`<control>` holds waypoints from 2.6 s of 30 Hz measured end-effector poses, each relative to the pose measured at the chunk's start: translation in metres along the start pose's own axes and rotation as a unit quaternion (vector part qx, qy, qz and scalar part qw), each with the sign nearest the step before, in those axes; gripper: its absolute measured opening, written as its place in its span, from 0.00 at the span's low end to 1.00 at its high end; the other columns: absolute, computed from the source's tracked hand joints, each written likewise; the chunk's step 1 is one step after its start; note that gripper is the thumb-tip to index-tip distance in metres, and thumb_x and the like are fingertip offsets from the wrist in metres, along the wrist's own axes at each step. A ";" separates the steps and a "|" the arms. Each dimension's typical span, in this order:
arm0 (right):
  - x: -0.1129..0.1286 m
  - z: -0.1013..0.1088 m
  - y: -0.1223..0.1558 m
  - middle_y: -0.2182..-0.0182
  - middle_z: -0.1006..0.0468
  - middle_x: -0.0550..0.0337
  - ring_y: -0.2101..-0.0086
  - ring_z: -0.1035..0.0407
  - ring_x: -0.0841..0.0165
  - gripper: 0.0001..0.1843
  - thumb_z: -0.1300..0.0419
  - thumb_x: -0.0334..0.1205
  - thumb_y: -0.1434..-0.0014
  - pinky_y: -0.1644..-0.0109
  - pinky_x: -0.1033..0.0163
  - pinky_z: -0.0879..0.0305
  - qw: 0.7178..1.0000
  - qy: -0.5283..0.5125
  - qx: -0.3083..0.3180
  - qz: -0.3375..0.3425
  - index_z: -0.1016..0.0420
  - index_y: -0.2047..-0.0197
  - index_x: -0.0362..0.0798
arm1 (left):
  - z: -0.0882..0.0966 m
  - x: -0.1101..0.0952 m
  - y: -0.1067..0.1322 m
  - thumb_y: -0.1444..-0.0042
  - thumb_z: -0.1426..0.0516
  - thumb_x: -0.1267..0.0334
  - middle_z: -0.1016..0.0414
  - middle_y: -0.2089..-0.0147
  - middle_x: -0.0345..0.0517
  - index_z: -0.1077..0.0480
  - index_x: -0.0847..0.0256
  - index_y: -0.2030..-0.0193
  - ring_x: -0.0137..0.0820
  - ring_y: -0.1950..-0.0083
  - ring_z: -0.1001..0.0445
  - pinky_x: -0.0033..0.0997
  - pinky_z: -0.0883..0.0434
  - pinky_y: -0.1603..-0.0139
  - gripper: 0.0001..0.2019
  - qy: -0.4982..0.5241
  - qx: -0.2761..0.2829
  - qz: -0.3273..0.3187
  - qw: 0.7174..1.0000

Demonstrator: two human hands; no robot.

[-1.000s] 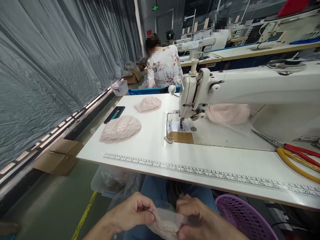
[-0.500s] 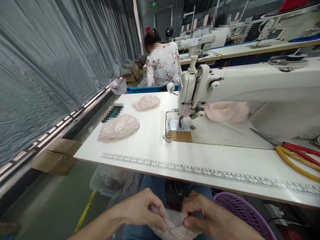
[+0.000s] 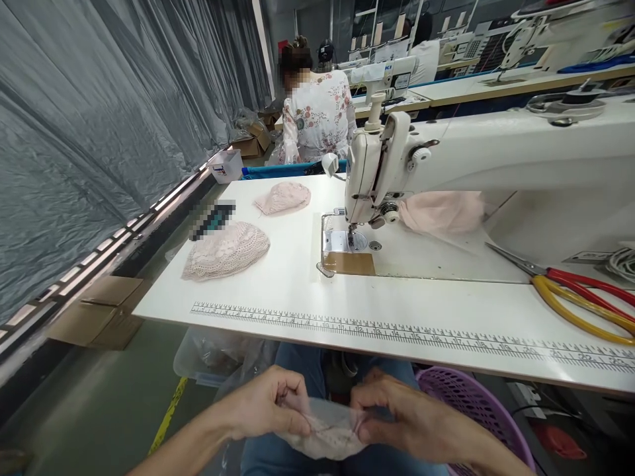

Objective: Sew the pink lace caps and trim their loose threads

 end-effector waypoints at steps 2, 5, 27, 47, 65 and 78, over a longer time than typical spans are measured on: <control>-0.001 0.001 0.002 0.69 0.25 0.63 0.63 0.33 0.67 0.07 0.41 0.29 0.43 0.60 0.66 0.40 1.000 -0.009 0.002 -0.012 0.23 0.66 0.48 | 0.000 0.000 0.001 0.65 0.29 0.50 0.31 0.79 0.38 0.32 0.66 0.75 0.23 0.76 0.35 0.20 0.38 0.75 0.23 0.002 0.013 -0.006 1.000; 0.000 -0.001 0.000 0.69 0.27 0.63 0.64 0.34 0.67 0.06 0.37 0.32 0.46 0.62 0.67 0.41 1.000 -0.023 0.005 -0.020 0.22 0.63 0.49 | -0.001 0.000 0.001 0.65 0.30 0.48 0.31 0.77 0.39 0.33 0.66 0.74 0.23 0.76 0.35 0.20 0.39 0.74 0.24 0.022 0.028 -0.012 0.999; -0.007 -0.018 -0.013 0.73 0.29 0.62 0.66 0.34 0.67 0.05 0.40 0.34 0.44 0.63 0.66 0.40 1.000 -0.011 -0.014 -0.002 0.24 0.71 0.45 | -0.037 0.004 -0.017 0.61 0.34 0.59 0.48 0.80 0.32 0.42 0.64 0.84 0.21 0.77 0.48 0.24 0.52 0.78 0.20 -0.168 0.010 -0.091 0.982; -0.013 -0.025 -0.013 0.78 0.25 0.63 0.72 0.32 0.69 0.29 0.37 0.67 0.54 0.50 0.56 0.46 0.988 -0.125 0.066 0.062 0.18 0.70 0.46 | -0.021 0.003 0.001 0.61 0.32 0.46 0.24 0.74 0.43 0.19 0.61 0.63 0.24 0.75 0.35 0.20 0.35 0.70 0.22 -0.094 0.117 0.025 0.988; -0.016 -0.030 -0.010 0.79 0.32 0.65 0.73 0.37 0.71 0.26 0.38 0.63 0.49 0.53 0.57 0.47 0.988 -0.127 0.061 0.056 0.18 0.72 0.46 | -0.021 0.006 0.006 0.62 0.30 0.51 0.23 0.74 0.43 0.19 0.62 0.67 0.24 0.73 0.30 0.18 0.34 0.70 0.18 -0.010 0.082 0.031 0.996; -0.017 -0.030 -0.009 0.77 0.31 0.63 0.73 0.38 0.71 0.28 0.36 0.63 0.51 0.67 0.65 0.43 0.977 -0.195 0.070 0.042 0.20 0.73 0.42 | -0.016 0.003 0.009 0.66 0.30 0.46 0.28 0.75 0.41 0.20 0.65 0.65 0.26 0.73 0.36 0.23 0.37 0.70 0.25 -0.047 0.067 0.022 0.996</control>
Point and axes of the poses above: each hand's wrist, its own y-axis away from the middle knuckle, its own z-axis out of the back of the hand, x = y × z, the point moved 5 cm from there along -y, towards the middle knuckle
